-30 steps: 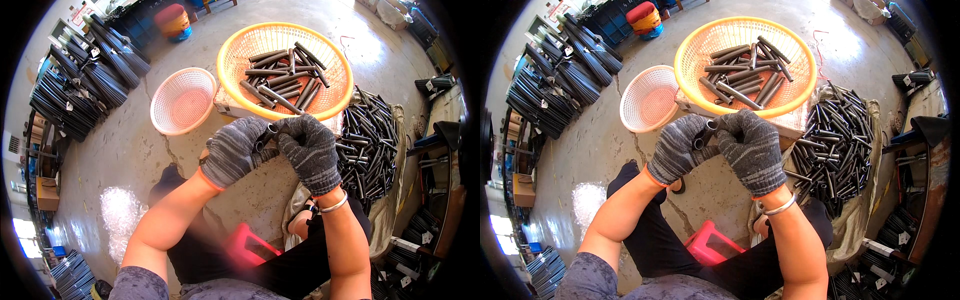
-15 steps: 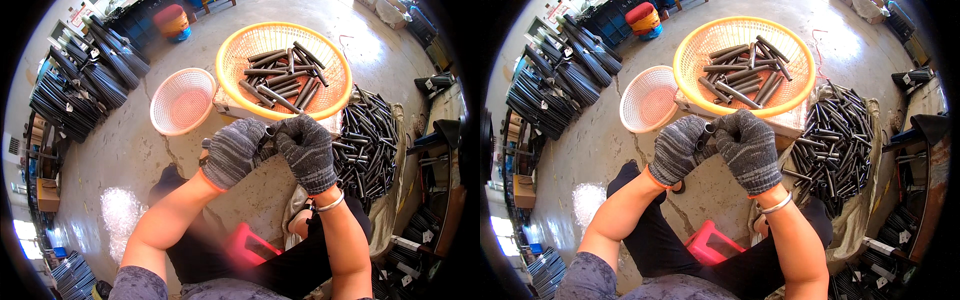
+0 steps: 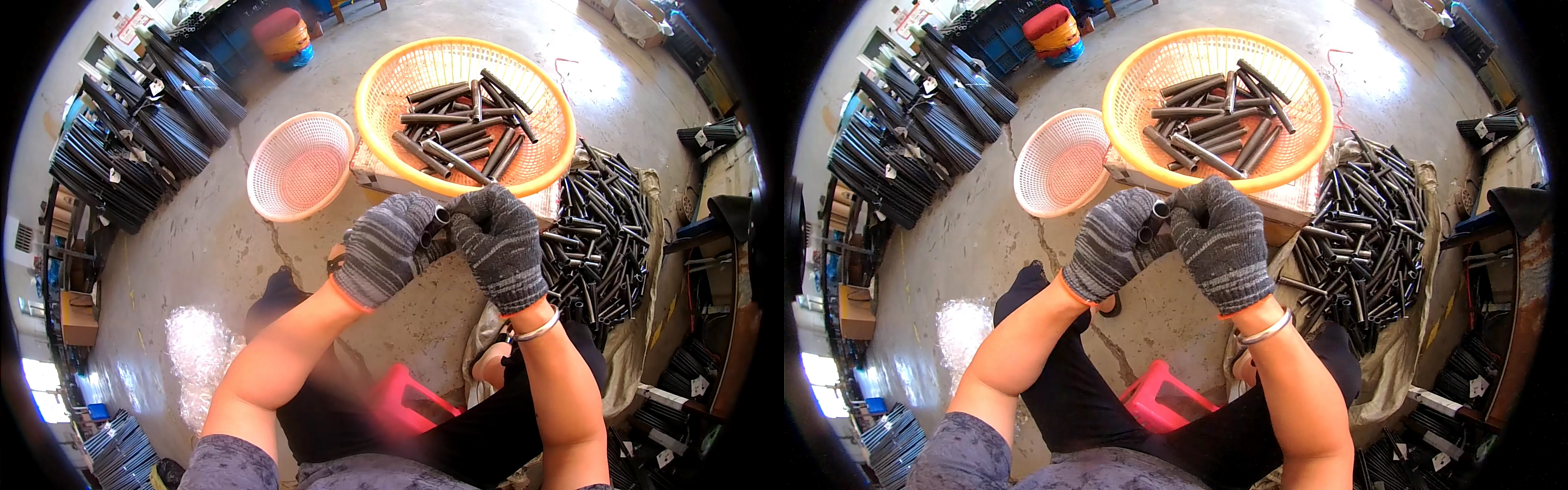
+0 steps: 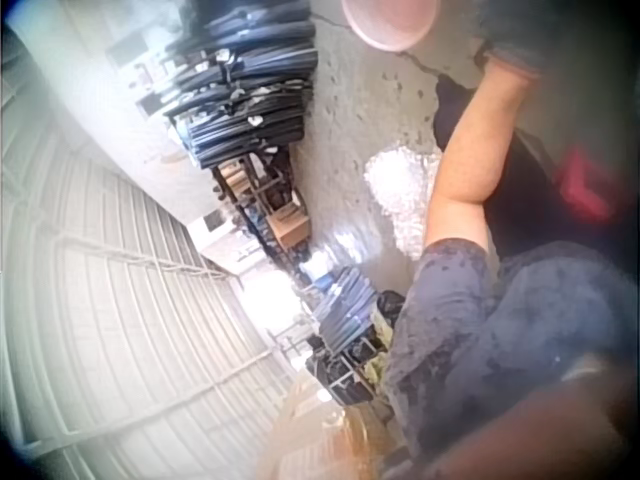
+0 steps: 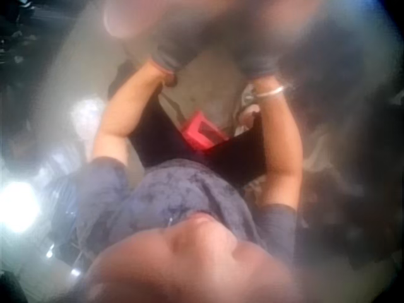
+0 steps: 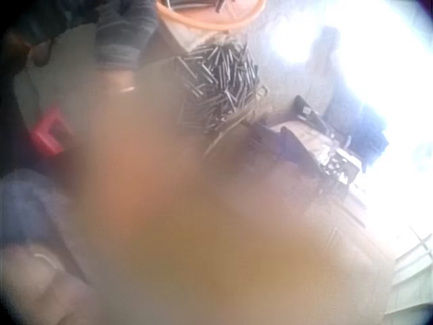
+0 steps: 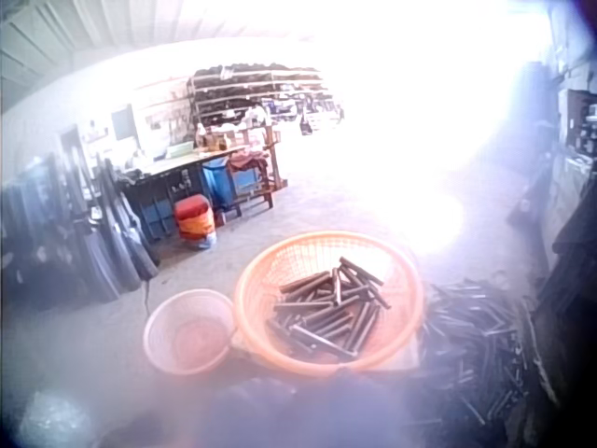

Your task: The person picks up metal tubes from a pile, checks the inside of the tubes using a rod, and places the tubes into a basket.

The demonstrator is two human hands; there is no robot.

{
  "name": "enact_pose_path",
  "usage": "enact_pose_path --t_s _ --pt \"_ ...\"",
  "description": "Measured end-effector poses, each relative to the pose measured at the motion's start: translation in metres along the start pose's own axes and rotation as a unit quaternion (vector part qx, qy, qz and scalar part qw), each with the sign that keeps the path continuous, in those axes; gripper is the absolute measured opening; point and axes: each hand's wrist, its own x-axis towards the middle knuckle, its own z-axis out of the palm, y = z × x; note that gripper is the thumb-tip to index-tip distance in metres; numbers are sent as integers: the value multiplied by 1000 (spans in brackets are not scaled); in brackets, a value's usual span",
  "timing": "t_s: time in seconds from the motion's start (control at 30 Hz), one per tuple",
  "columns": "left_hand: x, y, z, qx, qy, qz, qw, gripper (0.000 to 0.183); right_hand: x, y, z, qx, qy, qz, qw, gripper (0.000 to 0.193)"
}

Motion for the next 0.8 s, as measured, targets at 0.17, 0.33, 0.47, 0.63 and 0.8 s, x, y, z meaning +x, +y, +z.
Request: enact_pose_path --t_s 0.17,0.33,0.47,0.63,0.8 --pt "-4 -8 -3 -286 -76 -125 947 34 5 2 -3 45 24 -4 999 7" --pt "6 7 -25 -408 -261 -218 847 33 6 -6 -13 39 35 13 999 8" --pt "1 -5 -24 -466 -314 -198 803 36 8 -7 -12 141 46 12 989 7" --pt "6 3 -33 -469 -380 -226 764 42 14 -2 -32 275 39 39 960 8" --pt "-6 -9 -31 -494 -357 -258 749 45 17 9 -47 235 -45 126 963 8"
